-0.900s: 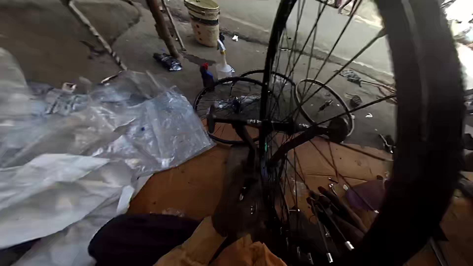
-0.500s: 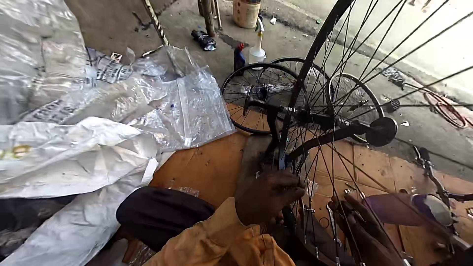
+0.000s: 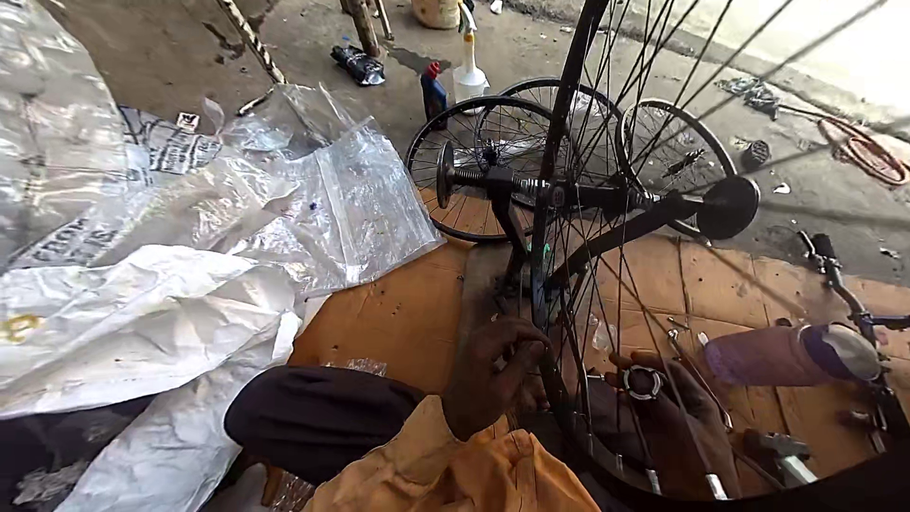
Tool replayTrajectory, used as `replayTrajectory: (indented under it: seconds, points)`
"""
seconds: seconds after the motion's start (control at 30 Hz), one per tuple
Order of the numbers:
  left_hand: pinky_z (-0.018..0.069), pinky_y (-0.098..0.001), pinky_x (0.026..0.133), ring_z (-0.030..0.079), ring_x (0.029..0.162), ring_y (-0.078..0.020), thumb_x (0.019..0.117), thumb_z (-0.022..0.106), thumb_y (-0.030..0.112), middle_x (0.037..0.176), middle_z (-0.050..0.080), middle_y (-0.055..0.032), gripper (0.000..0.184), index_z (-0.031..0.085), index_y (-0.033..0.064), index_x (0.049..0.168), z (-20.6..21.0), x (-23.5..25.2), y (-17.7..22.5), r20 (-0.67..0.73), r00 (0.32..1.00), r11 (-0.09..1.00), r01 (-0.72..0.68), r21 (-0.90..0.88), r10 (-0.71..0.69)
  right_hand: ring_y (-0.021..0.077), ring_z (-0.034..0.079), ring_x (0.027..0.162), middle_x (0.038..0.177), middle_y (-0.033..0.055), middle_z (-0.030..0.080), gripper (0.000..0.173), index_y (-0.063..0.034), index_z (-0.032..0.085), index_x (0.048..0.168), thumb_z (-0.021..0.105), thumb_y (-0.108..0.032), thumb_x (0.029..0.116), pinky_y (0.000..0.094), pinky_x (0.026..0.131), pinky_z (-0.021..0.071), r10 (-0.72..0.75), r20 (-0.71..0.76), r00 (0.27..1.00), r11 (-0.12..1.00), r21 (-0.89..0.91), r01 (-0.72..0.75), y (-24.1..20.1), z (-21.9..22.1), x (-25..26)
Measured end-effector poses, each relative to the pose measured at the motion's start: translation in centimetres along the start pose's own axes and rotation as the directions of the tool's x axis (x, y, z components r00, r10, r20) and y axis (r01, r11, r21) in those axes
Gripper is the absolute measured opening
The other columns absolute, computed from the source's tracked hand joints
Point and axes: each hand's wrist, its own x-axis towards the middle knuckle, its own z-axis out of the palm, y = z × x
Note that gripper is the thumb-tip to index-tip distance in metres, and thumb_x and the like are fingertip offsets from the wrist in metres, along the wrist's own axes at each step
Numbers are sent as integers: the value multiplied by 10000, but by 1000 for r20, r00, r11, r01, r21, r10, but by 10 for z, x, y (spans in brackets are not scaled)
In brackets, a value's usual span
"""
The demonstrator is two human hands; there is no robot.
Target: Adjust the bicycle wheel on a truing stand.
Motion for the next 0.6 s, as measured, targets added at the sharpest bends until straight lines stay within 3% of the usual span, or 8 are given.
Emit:
replayTrajectory:
  seconds: [0.1,0.17,0.23,0.37,0.47,0.6]
  points:
    - [580,-318,849,642,1068,-130,1050,549,338,1347,615,-3,304,703,150,1231,1,3,1,6,997,996,70,52,-71,302,661,1168,1334,213,631,453,-23,572,1389,573,-54,937,423,963,577,31,164,986,992,117,-50,8,-1,2]
    - [575,-335,902,631,1130,-134,1051,537,364,1411,585,-5,327,698,150,1239,0,7,2,28,994,992,102,68,-104,308,621,1230,1385,210,595,538,-30,512,1462,546,-83,927,438,1021,536,5,236,972,989,141,-39,10,-1,3]
    - [577,-333,895,636,1103,-133,1047,546,332,1379,608,-8,300,708,135,1206,1,11,4,37,995,994,92,50,-94,323,626,1225,1385,213,597,507,-3,485,1478,529,-95,981,457,1031,538,3,199,980,989,147,-33,10,0,-2]
    - [584,-326,904,658,1086,-145,1034,556,217,1282,653,-53,249,717,66,1150,-2,19,25,106,991,993,90,-73,-82,336,625,1229,1386,226,589,475,24,481,1468,483,-63,1001,459,1028,548,1,107,994,996,86,-11,12,-1,-3]
    - [582,-281,867,680,941,-95,1067,542,306,1020,717,-30,274,698,87,1117,-12,22,49,151,983,929,-45,-368,108,304,650,1192,1362,214,609,448,16,509,1443,522,-71,1004,425,1012,560,0,71,997,996,93,-7,9,-2,-2]
    - [550,-218,879,660,988,-44,1058,545,405,1088,725,1,366,682,97,1200,-21,29,80,226,889,852,-267,-451,399,286,675,1158,1313,204,648,440,15,523,1434,517,-47,998,426,993,571,-16,51,999,993,117,10,4,-1,-1]
